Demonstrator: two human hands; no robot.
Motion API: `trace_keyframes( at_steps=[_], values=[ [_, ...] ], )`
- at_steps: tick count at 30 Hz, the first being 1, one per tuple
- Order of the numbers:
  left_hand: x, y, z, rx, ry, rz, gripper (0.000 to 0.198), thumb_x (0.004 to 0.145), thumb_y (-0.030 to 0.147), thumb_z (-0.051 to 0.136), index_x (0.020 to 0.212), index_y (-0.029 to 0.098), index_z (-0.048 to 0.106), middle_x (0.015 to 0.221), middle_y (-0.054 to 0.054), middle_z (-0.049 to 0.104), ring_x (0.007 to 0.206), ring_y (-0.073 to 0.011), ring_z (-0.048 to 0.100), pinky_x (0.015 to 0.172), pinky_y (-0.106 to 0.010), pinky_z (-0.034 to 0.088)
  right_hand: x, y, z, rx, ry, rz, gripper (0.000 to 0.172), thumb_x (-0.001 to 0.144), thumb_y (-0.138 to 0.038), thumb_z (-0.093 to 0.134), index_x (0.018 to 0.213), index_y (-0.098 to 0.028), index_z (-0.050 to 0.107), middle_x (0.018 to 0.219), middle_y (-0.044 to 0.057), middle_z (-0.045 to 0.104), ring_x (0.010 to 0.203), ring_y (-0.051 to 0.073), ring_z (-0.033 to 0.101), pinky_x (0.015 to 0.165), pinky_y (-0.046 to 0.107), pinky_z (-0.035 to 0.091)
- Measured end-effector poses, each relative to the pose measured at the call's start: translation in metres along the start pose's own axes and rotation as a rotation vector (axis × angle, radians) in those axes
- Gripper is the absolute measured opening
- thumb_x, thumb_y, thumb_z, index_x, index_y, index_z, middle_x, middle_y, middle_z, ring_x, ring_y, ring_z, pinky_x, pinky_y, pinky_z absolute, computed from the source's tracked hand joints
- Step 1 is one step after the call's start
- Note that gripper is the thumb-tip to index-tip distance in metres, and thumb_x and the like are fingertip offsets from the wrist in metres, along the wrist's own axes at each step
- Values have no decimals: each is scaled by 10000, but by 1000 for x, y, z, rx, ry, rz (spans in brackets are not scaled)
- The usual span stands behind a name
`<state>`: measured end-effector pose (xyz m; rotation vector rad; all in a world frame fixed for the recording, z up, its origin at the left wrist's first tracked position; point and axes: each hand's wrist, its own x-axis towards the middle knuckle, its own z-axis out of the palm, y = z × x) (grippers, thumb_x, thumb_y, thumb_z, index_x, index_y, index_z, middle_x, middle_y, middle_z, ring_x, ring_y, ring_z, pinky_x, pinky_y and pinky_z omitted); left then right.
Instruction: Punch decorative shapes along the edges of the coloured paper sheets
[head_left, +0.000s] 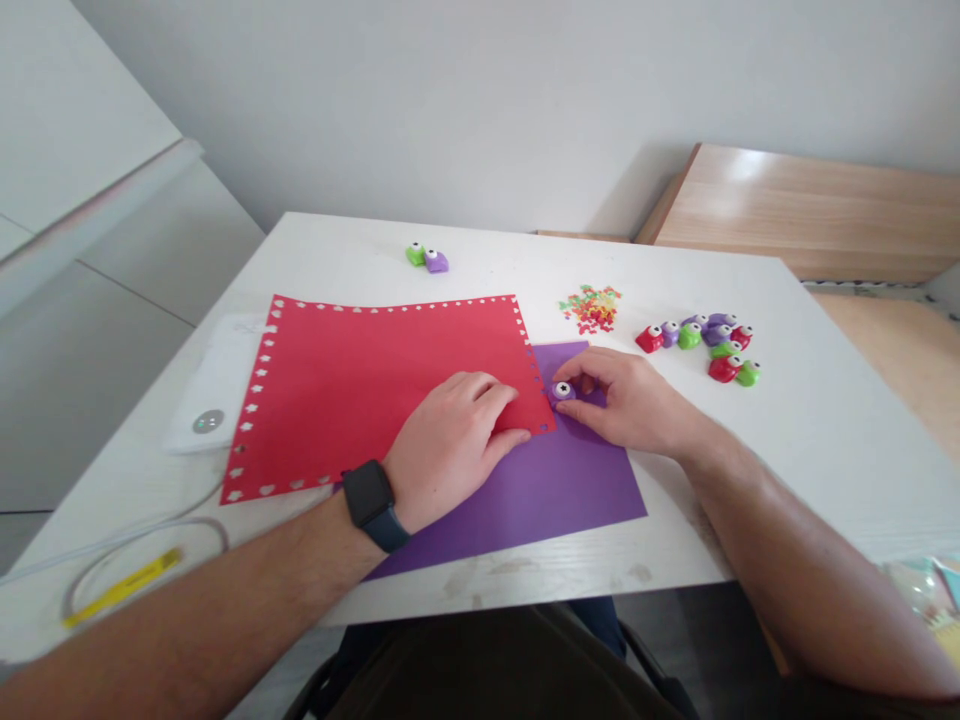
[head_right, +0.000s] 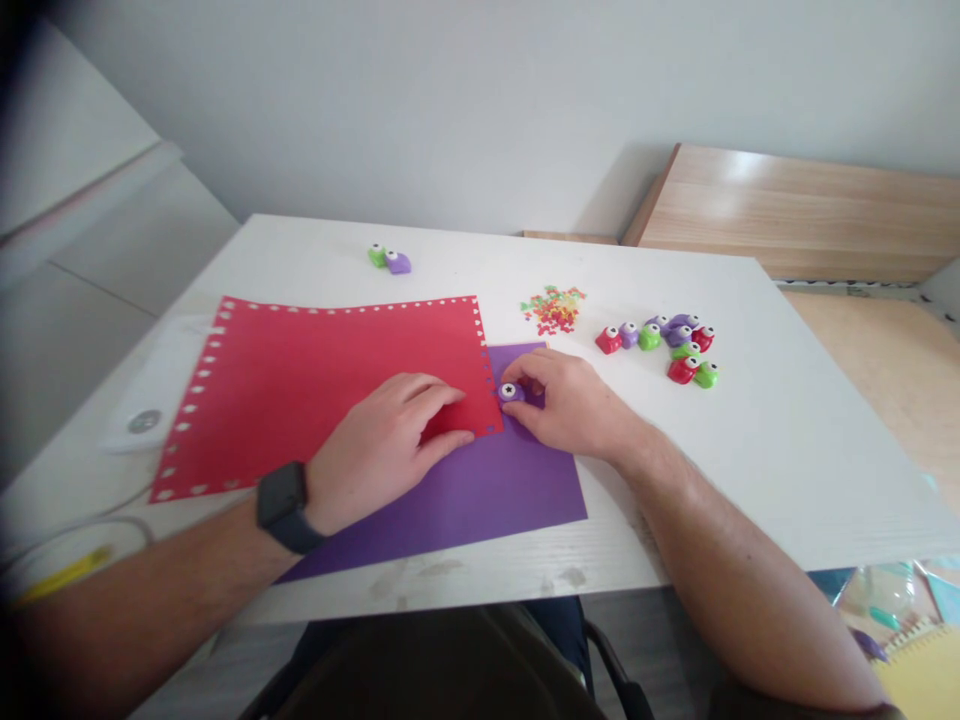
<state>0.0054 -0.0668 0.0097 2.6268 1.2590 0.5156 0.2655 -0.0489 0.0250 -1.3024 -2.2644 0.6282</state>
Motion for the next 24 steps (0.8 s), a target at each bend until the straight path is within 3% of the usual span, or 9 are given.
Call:
trace_keyframes(
  at_steps=[24],
  values=[
    [1,4,-2,-4,-11,3,239,993,352,710,1114,147,701,1108,-108,707,1058,-294,654,941,-456,558,-1,-2,-1,-3,-13,7,174,880,-185,741,1052,-206,758,895,27,704,790,172,633,747,319,501]
  ],
)
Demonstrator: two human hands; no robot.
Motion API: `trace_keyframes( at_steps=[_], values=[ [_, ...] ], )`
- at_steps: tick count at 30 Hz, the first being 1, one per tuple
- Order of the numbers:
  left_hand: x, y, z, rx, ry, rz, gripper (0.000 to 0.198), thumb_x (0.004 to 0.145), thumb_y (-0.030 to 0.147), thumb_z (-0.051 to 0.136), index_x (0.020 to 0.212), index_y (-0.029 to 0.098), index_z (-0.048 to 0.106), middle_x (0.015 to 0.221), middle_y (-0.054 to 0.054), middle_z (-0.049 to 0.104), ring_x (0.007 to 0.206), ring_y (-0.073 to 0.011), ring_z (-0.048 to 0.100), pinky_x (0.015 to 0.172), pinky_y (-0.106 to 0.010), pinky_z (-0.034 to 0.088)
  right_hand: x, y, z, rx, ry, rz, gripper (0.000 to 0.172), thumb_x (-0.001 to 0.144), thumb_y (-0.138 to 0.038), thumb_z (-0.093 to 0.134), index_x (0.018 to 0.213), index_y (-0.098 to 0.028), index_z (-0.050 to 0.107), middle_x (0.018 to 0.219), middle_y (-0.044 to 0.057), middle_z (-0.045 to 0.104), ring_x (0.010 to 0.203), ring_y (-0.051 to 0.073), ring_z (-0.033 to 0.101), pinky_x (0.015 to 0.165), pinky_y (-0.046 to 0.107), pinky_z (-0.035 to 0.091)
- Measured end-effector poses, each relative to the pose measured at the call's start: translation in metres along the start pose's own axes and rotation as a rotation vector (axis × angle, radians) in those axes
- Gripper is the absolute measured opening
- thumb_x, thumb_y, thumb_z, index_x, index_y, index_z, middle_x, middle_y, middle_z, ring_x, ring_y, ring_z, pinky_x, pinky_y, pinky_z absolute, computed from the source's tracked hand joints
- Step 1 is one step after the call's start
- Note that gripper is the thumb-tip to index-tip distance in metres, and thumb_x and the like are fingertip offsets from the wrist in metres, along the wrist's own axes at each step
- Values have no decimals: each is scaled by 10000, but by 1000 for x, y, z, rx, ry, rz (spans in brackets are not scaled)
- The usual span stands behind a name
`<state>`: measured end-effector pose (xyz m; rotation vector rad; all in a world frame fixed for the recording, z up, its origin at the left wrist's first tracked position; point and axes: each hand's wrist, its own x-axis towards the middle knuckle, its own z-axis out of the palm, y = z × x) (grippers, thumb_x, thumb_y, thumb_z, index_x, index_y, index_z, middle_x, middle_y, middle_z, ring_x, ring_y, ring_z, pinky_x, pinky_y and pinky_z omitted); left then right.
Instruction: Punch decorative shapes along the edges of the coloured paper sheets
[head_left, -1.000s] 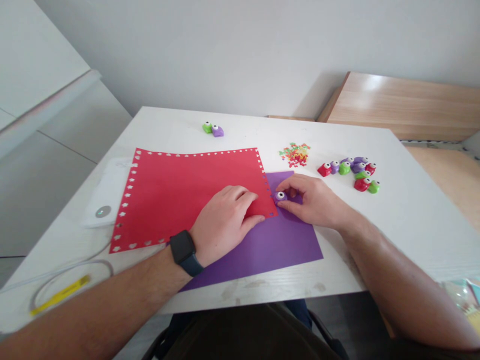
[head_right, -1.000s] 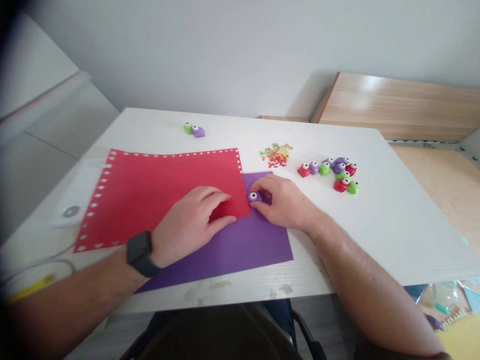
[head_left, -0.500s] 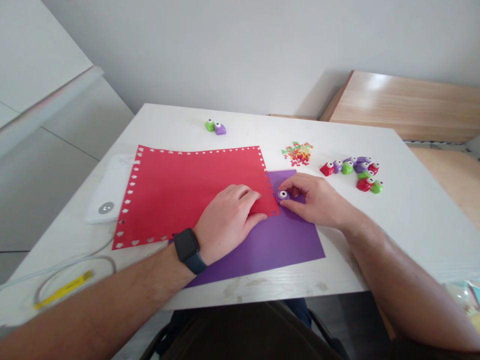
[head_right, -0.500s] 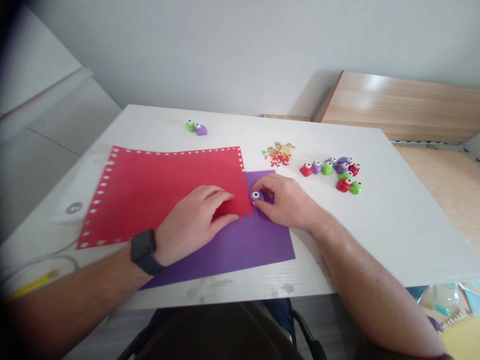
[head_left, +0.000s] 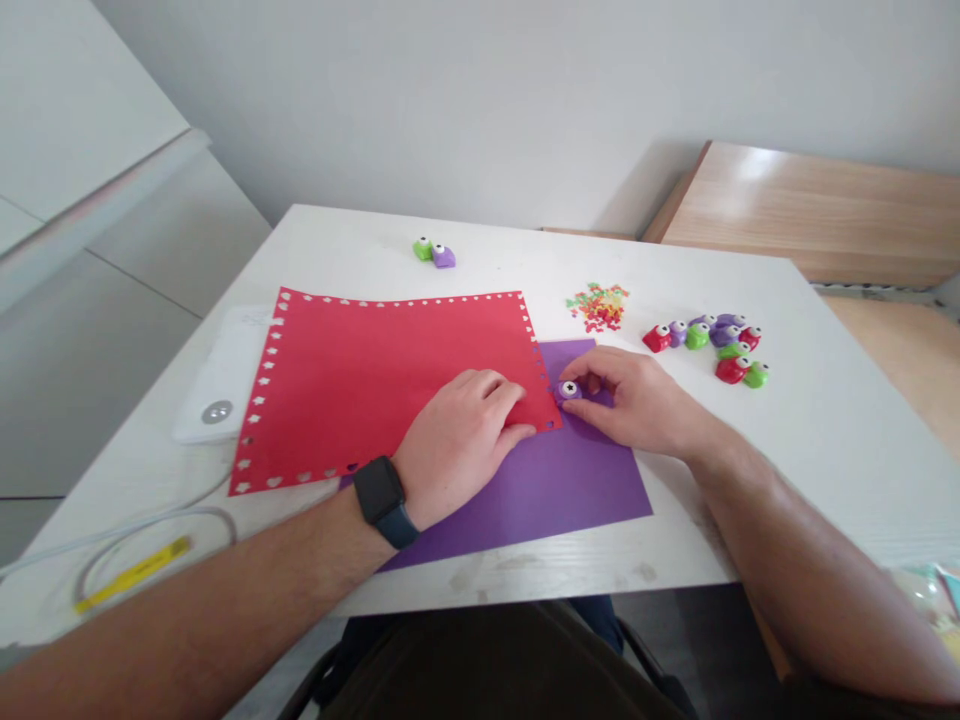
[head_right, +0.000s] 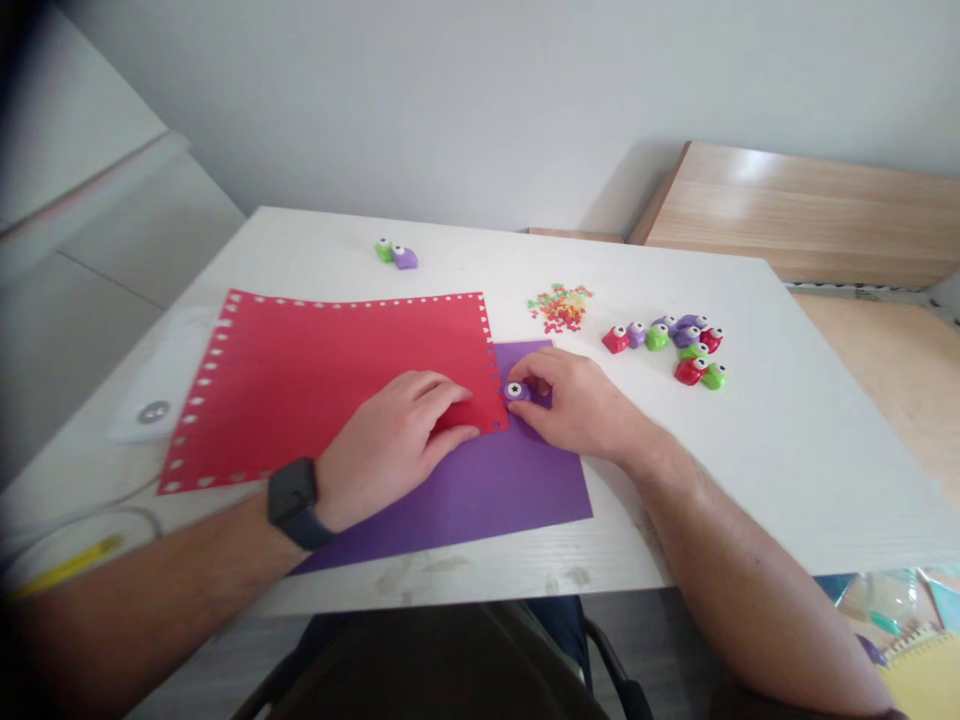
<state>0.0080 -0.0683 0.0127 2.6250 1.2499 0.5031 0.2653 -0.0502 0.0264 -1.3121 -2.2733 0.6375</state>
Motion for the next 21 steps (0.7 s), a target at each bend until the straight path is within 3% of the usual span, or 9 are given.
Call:
trace_keyframes(
  at_steps=[21],
  values=[
    [0,-3,4,-27,36,15,197,1004,331,695,1090,154,705,1074,-93,702,1023,-270,648,921,-435,553,0,-2,-2,-9,-10,-2,172,892,-184,748,1063,-203,755,899,22,705,795,169,633,756,317,496]
  ],
)
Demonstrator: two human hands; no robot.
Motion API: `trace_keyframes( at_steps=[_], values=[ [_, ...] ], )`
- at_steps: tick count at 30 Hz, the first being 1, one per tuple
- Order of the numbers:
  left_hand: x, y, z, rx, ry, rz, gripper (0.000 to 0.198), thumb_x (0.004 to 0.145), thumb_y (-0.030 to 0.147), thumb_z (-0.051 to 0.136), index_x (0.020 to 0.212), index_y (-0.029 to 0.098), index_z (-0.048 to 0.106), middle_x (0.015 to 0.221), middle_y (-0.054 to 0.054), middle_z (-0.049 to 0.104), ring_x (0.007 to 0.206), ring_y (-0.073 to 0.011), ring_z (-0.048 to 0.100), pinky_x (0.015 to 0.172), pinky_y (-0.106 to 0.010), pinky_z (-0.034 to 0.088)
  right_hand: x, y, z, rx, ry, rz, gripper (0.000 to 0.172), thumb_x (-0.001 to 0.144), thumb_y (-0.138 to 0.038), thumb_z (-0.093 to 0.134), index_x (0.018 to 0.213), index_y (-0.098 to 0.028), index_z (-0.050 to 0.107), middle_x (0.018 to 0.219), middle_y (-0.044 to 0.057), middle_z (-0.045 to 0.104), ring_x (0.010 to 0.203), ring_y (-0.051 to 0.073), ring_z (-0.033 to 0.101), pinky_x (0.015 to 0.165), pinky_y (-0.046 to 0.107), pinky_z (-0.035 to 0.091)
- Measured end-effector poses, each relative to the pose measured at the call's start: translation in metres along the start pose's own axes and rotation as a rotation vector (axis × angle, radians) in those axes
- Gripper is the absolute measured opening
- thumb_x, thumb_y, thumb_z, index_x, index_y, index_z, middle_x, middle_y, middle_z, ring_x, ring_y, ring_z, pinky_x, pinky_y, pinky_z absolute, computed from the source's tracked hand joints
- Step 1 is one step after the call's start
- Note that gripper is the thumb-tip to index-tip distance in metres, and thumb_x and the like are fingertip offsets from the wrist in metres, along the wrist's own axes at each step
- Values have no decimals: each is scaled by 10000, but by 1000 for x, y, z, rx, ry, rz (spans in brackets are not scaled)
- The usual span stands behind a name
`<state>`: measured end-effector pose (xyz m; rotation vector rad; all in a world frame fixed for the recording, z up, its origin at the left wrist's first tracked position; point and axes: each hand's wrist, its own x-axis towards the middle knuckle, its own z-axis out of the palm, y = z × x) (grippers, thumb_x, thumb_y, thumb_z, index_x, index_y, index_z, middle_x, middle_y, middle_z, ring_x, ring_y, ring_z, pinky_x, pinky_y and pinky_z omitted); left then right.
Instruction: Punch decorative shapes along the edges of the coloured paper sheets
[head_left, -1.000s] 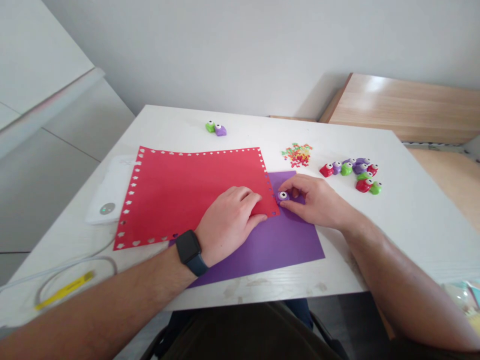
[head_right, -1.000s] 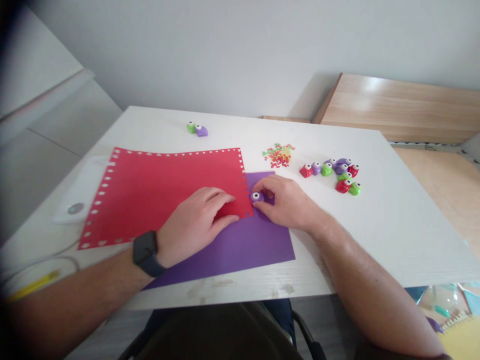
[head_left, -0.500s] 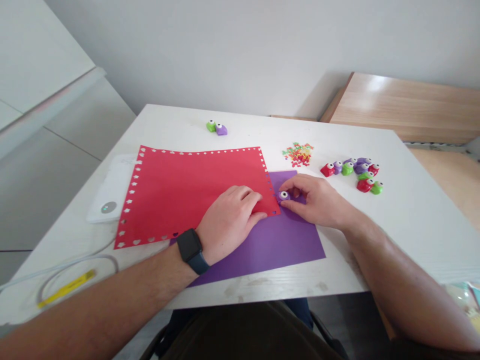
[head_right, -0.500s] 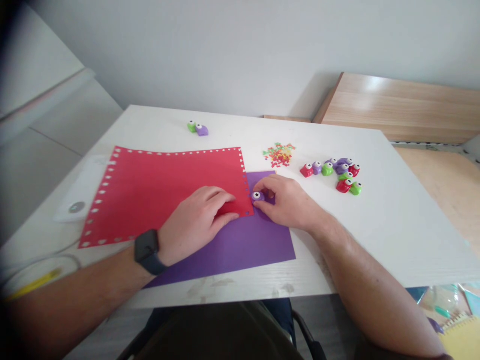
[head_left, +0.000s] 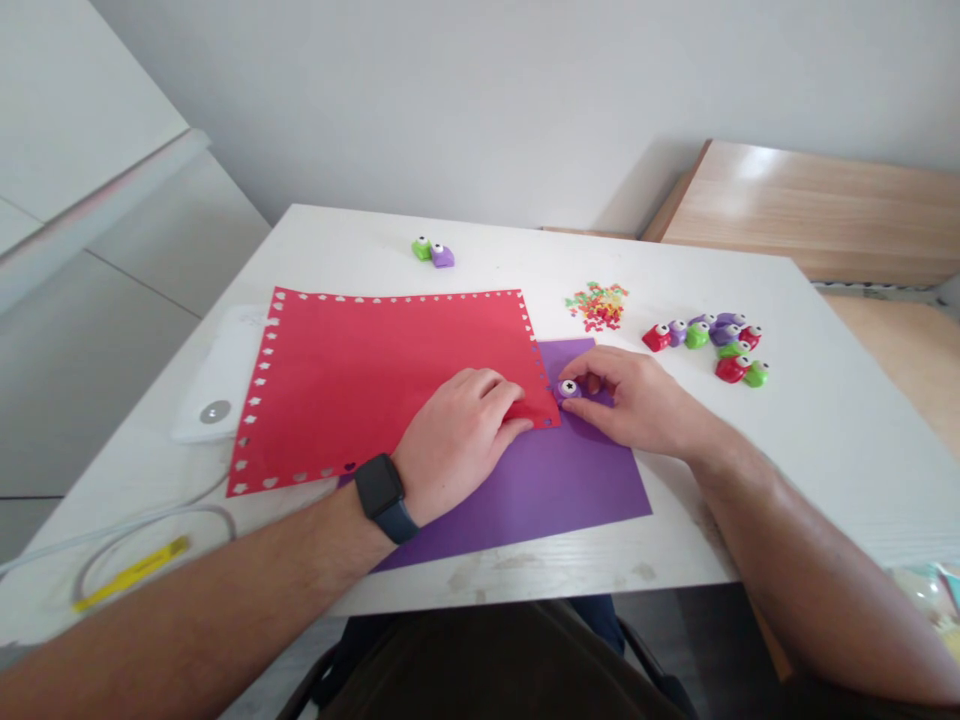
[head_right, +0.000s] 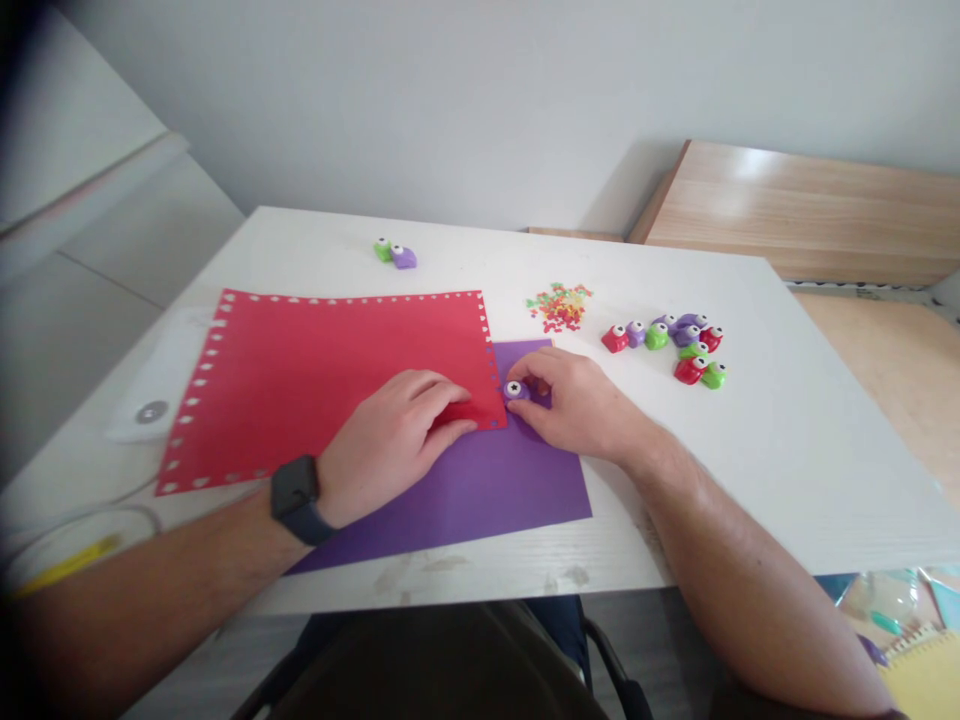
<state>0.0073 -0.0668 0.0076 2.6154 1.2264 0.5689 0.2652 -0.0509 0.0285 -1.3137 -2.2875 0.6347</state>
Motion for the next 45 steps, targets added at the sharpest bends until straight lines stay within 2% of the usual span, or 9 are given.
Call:
trace_keyframes(
  at_steps=[45],
  values=[
    [0,1,-1,12,-6,0,180,1015,330,678,1067,159,691,1069,-95,700,1029,-271,635,934,-430,536,-1,2,0,-1,-11,-14,188,905,-205,740,1092,-216,752,904,38,711,799,182,629,741,320,492]
  ],
)
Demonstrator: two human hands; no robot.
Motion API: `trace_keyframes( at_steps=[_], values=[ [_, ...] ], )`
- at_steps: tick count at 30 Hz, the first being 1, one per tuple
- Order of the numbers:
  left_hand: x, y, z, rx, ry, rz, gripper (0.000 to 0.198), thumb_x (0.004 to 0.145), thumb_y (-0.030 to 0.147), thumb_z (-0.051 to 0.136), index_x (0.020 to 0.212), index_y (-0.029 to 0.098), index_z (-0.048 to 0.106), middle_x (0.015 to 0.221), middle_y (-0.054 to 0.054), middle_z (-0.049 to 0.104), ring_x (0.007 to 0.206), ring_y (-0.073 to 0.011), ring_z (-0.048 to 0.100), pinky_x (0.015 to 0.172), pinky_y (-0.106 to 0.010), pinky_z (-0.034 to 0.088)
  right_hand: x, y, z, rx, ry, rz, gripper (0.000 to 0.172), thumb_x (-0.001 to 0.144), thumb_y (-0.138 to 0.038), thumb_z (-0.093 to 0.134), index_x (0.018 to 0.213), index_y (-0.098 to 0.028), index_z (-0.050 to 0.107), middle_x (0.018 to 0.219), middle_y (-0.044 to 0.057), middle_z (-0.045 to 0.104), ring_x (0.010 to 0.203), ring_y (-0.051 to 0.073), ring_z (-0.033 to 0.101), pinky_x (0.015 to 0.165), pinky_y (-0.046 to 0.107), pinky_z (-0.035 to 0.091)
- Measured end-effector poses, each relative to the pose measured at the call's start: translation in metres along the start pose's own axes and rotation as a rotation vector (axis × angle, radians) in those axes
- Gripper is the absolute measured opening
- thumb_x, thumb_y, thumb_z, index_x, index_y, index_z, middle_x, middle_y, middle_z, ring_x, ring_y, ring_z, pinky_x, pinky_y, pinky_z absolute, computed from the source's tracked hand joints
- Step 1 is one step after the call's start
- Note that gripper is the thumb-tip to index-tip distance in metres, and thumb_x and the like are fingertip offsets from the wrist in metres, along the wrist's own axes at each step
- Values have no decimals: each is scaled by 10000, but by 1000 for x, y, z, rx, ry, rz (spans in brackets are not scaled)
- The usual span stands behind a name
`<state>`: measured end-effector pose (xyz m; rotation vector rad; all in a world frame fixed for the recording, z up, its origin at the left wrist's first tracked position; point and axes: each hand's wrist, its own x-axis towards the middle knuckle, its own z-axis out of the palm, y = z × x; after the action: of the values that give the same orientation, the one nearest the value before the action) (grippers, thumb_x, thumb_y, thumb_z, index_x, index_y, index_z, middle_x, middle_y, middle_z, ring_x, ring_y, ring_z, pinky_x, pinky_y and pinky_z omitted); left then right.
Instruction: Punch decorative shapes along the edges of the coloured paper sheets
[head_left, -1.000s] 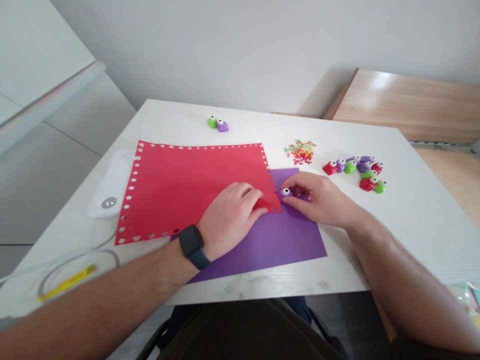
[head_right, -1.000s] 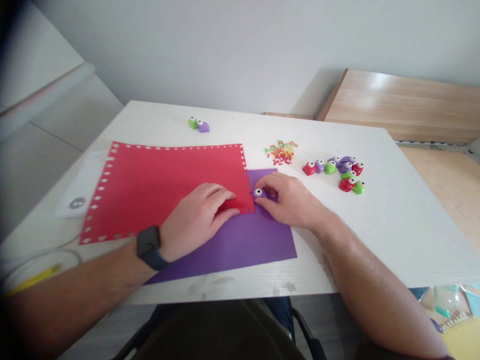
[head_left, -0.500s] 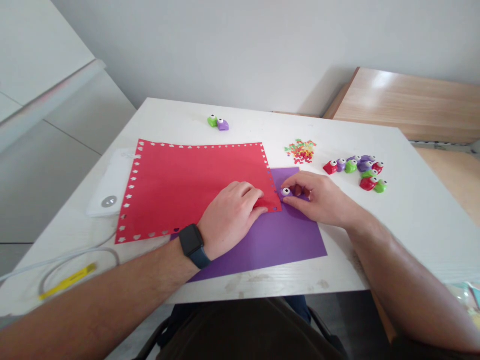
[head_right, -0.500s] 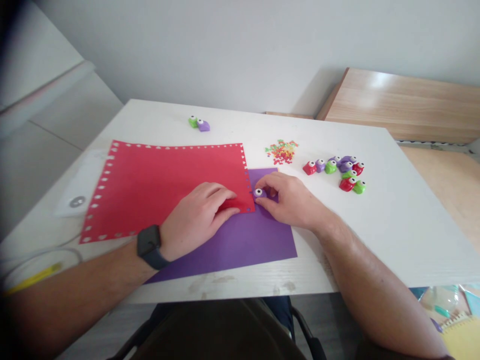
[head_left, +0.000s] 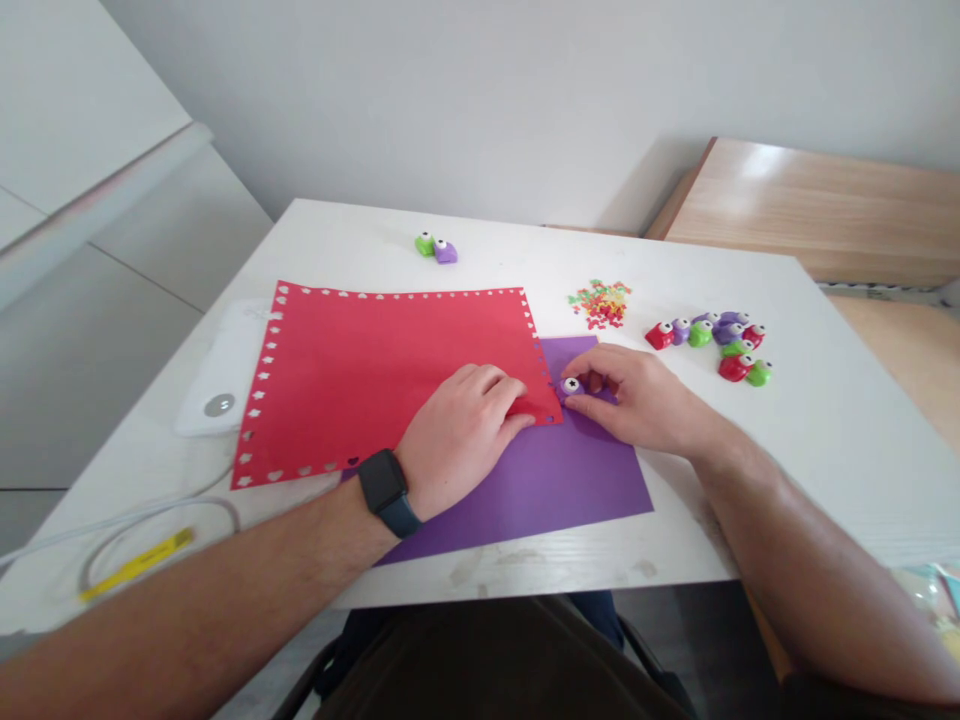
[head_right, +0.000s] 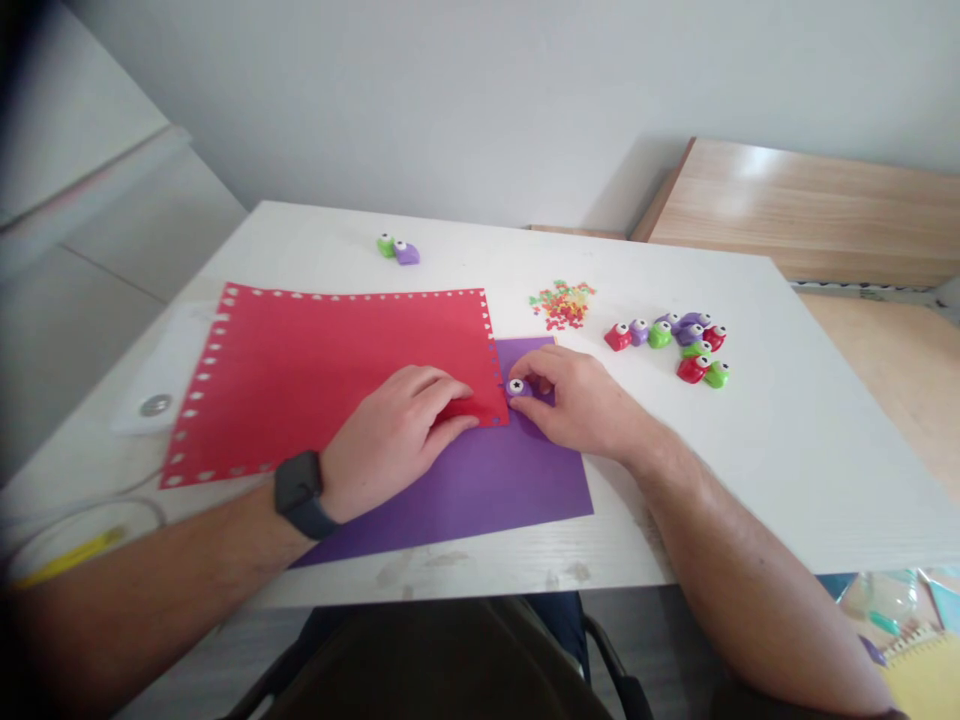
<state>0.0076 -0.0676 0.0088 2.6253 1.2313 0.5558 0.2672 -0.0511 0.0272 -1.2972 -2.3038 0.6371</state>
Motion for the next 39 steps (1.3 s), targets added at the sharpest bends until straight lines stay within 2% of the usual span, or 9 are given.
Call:
trace_keyframes(
  at_steps=[39],
  values=[
    [-1,0,1,0,-19,8,199,1021,336,664,1108,158,680,1099,-104,683,1056,-278,623,962,-439,529,1,-4,4,43,-20,-29,210,918,-190,758,1122,-237,763,981,40,723,826,174,653,775,327,535]
  ],
)
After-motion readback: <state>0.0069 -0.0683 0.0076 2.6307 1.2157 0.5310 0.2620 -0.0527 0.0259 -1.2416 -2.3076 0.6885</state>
